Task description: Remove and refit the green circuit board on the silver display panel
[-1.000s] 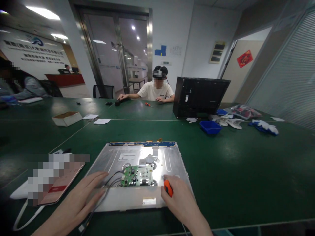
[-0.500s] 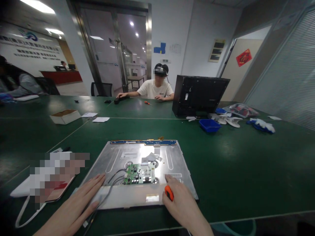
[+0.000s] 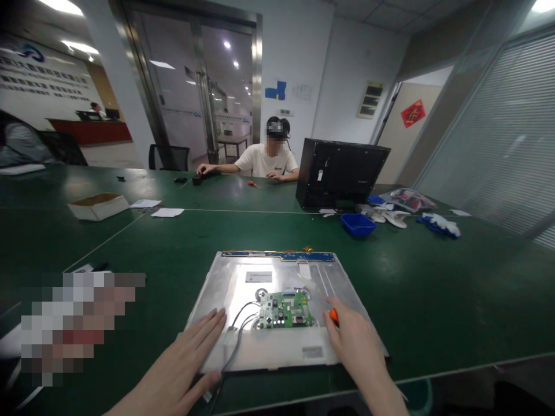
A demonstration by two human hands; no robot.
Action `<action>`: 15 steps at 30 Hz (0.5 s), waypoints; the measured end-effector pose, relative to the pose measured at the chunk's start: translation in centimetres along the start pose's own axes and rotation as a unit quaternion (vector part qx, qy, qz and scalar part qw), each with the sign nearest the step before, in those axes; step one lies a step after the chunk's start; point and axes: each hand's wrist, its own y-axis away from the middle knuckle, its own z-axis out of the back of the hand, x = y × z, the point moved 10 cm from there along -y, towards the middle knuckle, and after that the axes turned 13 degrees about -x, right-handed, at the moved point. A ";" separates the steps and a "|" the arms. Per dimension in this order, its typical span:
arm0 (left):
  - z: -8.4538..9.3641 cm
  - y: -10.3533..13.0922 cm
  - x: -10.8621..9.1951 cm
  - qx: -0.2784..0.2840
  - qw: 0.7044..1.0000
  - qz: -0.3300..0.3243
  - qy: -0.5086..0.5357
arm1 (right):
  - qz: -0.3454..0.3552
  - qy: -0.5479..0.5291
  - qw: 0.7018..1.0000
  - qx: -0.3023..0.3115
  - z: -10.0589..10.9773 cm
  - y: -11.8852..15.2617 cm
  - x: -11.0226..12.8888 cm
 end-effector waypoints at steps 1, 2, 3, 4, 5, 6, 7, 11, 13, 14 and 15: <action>-0.5 -0.5 -0.4 0.005 1.000 0.004 0.005 | -0.006 0.015 1.000 0.001 -0.7 -0.6 -0.2; -1.0 -0.9 -0.9 0.014 1.000 0.006 0.011 | -0.010 0.027 1.000 0.002 -1.3 -1.2 -0.3; -1.4 -1.4 -1.5 0.023 1.000 0.005 0.016 | -0.020 0.043 0.999 -0.004 -1.8 -1.9 -0.5; -1.8 -1.8 -2.0 0.029 0.999 0.006 0.021 | -0.027 0.059 0.998 -0.011 -2.1 -2.5 -0.8; -2.1 -2.3 -2.4 0.030 0.999 0.007 0.027 | -0.029 0.071 0.997 -0.016 -2.3 -3.0 -0.9; -2.3 -2.7 -2.9 0.032 0.999 0.005 0.035 | -0.030 0.079 0.996 -0.020 -2.5 -3.4 -1.2; -2.6 -3.1 -3.4 0.036 0.998 0.002 0.044 | -0.030 0.083 0.996 -0.022 -2.6 -3.7 -1.5; -4.1 -4.7 -5.0 0.057 0.996 -0.016 0.070 | -0.017 0.082 0.996 -0.024 -2.6 -4.1 -3.6; -5.0 -5.4 -5.6 0.070 0.994 -0.028 0.076 | 0.013 0.061 0.998 -0.018 -2.8 -4.2 -4.7; -5.5 -5.8 -5.9 0.078 0.993 -0.033 0.080 | 0.024 0.051 0.998 -0.018 -3.0 -4.2 -5.3; -6.0 -6.1 -6.2 0.085 0.992 -0.036 0.085 | 0.035 0.046 0.998 -0.015 -3.1 -4.3 -6.0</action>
